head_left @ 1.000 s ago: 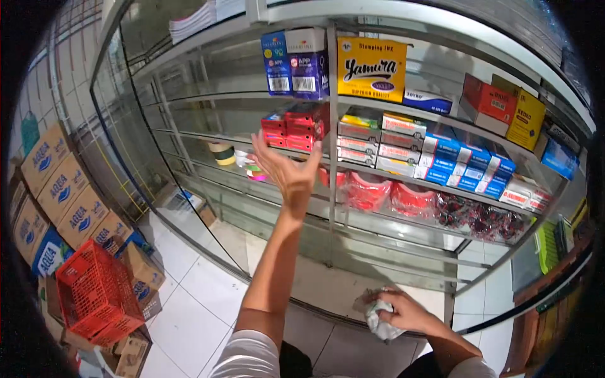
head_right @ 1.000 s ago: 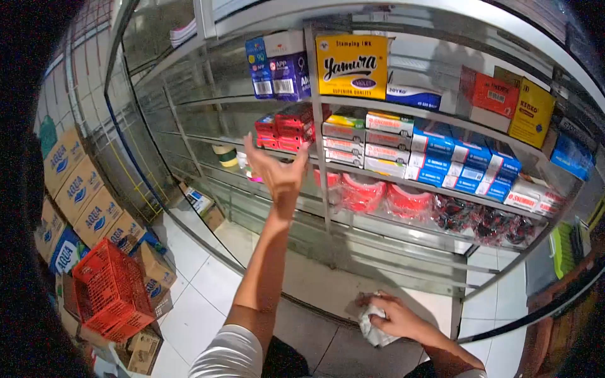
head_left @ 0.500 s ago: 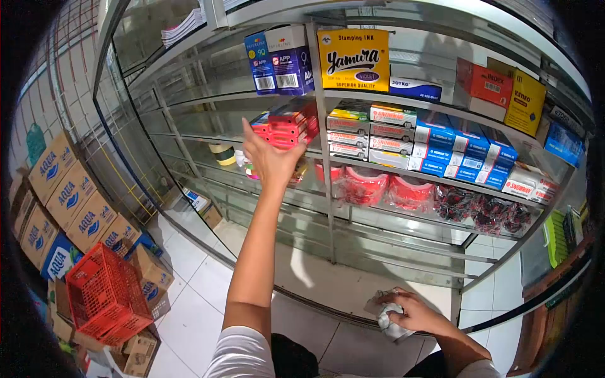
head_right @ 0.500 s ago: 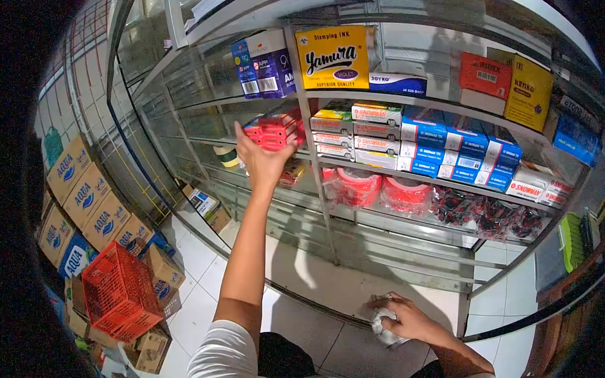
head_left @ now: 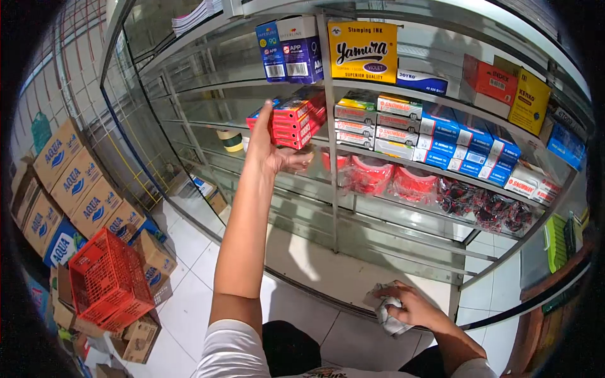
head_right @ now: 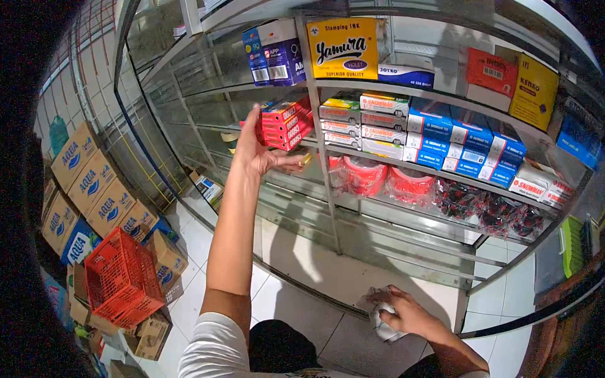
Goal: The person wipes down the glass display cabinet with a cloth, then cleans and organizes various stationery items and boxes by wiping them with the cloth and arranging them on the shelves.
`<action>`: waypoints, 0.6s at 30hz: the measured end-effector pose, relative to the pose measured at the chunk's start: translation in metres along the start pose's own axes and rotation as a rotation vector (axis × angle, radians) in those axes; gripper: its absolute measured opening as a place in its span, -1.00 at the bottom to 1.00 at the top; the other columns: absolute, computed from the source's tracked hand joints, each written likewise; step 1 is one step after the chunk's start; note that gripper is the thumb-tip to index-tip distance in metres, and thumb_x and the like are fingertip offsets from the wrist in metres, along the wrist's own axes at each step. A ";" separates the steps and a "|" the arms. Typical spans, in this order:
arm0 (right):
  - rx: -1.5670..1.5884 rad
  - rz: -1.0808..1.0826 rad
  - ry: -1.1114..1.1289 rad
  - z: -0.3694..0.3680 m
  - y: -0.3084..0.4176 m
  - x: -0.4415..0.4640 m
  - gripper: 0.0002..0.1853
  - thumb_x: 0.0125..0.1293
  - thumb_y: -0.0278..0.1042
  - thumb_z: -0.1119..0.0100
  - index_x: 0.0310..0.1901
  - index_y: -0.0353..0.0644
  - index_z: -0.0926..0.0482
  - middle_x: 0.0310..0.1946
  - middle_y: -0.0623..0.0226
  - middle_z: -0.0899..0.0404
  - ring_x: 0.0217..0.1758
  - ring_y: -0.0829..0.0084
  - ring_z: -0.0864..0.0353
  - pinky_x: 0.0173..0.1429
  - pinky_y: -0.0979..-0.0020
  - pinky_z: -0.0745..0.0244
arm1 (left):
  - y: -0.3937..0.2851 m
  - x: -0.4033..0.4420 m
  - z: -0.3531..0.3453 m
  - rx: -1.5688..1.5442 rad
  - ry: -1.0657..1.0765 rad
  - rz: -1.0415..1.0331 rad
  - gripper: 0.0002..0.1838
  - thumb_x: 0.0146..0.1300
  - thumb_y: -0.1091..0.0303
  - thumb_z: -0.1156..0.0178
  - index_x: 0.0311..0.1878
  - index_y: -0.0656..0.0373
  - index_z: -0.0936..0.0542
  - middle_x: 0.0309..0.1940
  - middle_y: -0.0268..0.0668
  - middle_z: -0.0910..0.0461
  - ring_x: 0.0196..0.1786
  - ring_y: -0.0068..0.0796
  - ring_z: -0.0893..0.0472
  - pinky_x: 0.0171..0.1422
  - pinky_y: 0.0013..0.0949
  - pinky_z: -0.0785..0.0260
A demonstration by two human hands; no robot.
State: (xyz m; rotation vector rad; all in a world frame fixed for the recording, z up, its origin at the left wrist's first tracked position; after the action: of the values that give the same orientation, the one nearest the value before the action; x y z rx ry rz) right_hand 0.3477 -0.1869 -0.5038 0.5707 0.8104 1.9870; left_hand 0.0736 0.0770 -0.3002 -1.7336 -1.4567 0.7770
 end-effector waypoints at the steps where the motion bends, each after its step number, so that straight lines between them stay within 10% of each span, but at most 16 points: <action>1: 0.009 -0.009 0.016 0.002 0.004 0.001 -0.52 0.06 -0.48 -0.05 0.10 -0.15 -0.48 -0.01 0.17 -0.56 0.01 0.10 -0.48 0.10 0.21 -0.38 | 0.002 0.008 0.002 -0.002 -0.032 -0.017 -0.28 0.13 -0.16 -0.18 0.12 0.29 -0.38 -0.02 0.11 -0.48 -0.11 0.06 -0.58 -0.09 0.11 -0.50; 18: 0.009 -0.033 -0.017 0.012 0.018 -0.002 -0.51 -0.01 -0.51 -0.07 0.06 -0.22 -0.51 0.04 0.13 -0.53 0.02 0.12 -0.47 0.07 0.25 -0.40 | 0.004 -0.010 0.029 0.053 -0.153 -0.177 -0.51 0.21 0.02 -0.09 0.02 0.25 -0.43 -0.19 -0.03 -0.59 -0.34 -0.16 -0.66 -0.38 -0.10 -0.63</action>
State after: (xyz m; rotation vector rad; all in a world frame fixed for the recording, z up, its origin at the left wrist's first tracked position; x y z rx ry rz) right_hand 0.3465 -0.1914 -0.4825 0.5751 0.8137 1.9474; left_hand 0.0504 0.0710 -0.3201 -1.5097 -1.6518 0.8598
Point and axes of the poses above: each hand's wrist, its own x-axis towards the middle knuckle, its own z-axis out of the back of the hand, y = z × x, the point moved 2 cm from there along x, towards the middle knuckle
